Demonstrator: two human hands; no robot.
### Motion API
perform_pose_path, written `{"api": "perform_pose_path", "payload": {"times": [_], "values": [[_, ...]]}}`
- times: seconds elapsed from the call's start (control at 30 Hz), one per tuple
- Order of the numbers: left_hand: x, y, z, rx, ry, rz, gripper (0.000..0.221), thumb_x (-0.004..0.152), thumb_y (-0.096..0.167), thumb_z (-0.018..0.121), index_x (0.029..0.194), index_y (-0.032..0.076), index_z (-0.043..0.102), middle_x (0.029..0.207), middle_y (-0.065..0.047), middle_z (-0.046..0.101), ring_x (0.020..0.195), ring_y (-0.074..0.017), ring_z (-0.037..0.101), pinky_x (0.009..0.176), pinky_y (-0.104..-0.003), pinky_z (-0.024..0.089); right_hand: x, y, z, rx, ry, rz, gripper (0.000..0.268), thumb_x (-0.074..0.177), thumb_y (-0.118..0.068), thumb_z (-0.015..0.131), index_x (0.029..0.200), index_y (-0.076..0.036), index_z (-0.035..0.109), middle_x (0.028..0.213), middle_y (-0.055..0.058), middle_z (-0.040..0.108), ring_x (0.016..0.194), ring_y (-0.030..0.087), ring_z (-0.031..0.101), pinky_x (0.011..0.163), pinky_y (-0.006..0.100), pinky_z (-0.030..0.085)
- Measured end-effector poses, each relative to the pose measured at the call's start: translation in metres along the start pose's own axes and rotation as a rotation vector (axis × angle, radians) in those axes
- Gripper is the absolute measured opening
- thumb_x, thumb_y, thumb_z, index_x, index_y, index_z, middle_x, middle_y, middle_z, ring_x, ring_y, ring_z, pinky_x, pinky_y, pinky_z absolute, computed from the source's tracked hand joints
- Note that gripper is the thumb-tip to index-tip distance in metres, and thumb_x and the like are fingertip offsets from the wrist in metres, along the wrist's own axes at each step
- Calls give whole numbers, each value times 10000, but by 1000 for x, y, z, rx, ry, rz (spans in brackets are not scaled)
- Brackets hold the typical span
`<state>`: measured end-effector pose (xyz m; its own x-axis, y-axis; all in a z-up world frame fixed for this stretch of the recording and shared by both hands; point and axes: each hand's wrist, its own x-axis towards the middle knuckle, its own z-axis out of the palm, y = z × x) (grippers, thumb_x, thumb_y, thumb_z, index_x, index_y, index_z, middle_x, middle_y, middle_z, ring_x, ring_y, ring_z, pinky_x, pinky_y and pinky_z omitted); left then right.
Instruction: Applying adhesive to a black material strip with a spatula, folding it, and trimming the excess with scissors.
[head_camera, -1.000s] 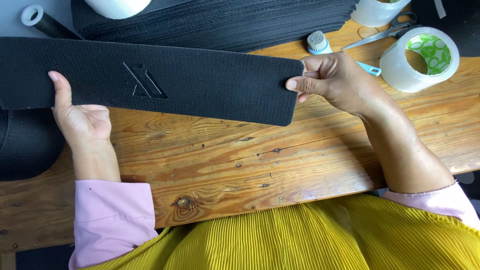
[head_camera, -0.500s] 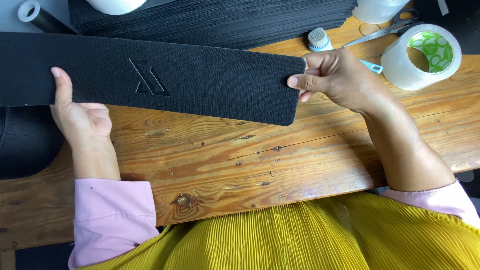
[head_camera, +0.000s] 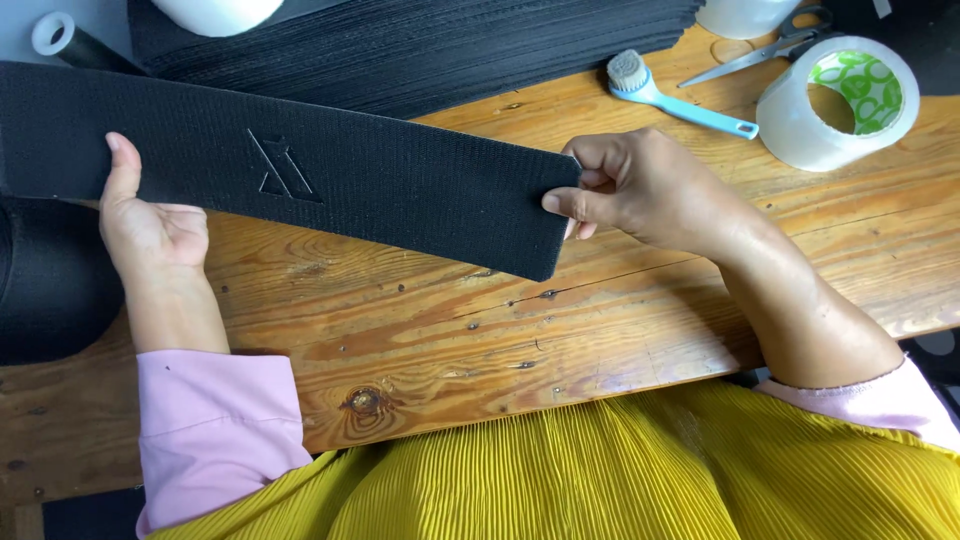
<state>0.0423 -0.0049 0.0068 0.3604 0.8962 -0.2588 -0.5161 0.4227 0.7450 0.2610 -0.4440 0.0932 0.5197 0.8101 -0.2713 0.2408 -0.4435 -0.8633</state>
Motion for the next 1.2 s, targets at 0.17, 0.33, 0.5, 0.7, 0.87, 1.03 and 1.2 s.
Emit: {"api": "perform_pose_path", "payload": {"times": [0.17, 0.33, 0.5, 0.7, 0.87, 1.03, 1.2], "values": [[5, 0, 2, 28, 14, 8, 404, 723, 123, 909, 1093, 8, 796, 1175, -147, 819, 1117, -249, 798, 1093, -430, 666, -2, -5, 0, -5, -35, -11, 289, 951, -207, 753, 761, -100, 564, 709, 35, 775, 639, 84, 739, 599, 220, 557], [8, -1, 0, 10, 20, -5, 388, 725, 106, 904, 1082, -2, 798, 1163, -157, 821, 1100, -252, 801, 1092, -421, 666, -1, -3, 1, -43, -46, -19, 239, 946, -203, 758, 796, -110, 597, 703, 19, 771, 637, 73, 734, 602, 214, 543], [11, 0, -2, -57, -31, -12, 398, 769, 56, 871, 1144, -33, 776, 1222, -203, 802, 1152, -310, 788, 1127, -503, 662, -1, -3, 2, -82, -37, -27, 282, 941, -233, 763, 769, -115, 572, 703, 18, 777, 641, 74, 740, 602, 223, 543], [13, -1, -3, -17, -41, 16, 411, 749, 95, 891, 1128, -22, 784, 1206, -190, 810, 1142, -300, 796, 1126, -500, 667, 1, -2, 3, -77, -43, -5, 319, 941, -236, 765, 754, -117, 536, 702, 25, 786, 631, 71, 741, 586, 219, 533], [12, -1, -1, -10, -14, 36, 435, 724, 86, 906, 1126, -30, 786, 1203, -200, 814, 1122, -304, 805, 1101, -503, 686, 3, 0, 3, -58, -55, 0, 315, 952, -227, 750, 760, -115, 527, 714, 34, 793, 636, 79, 746, 590, 222, 544], [12, 0, -2, -16, -29, 38, 428, 728, 83, 912, 1123, -23, 788, 1205, -193, 814, 1133, -299, 800, 1114, -504, 679, 3, 1, 3, -79, -62, -1, 333, 954, -233, 743, 757, -119, 501, 706, 37, 796, 639, 82, 758, 591, 227, 543], [3, 4, 3, 18, -15, 114, 482, 691, 143, 936, 1125, -12, 797, 1198, -168, 818, 1139, -273, 797, 1095, -459, 683, 4, -7, 2, -163, -101, 83, 140, 945, -223, 736, 883, -126, 655, 757, 10, 820, 661, 89, 764, 649, 239, 571]]}}
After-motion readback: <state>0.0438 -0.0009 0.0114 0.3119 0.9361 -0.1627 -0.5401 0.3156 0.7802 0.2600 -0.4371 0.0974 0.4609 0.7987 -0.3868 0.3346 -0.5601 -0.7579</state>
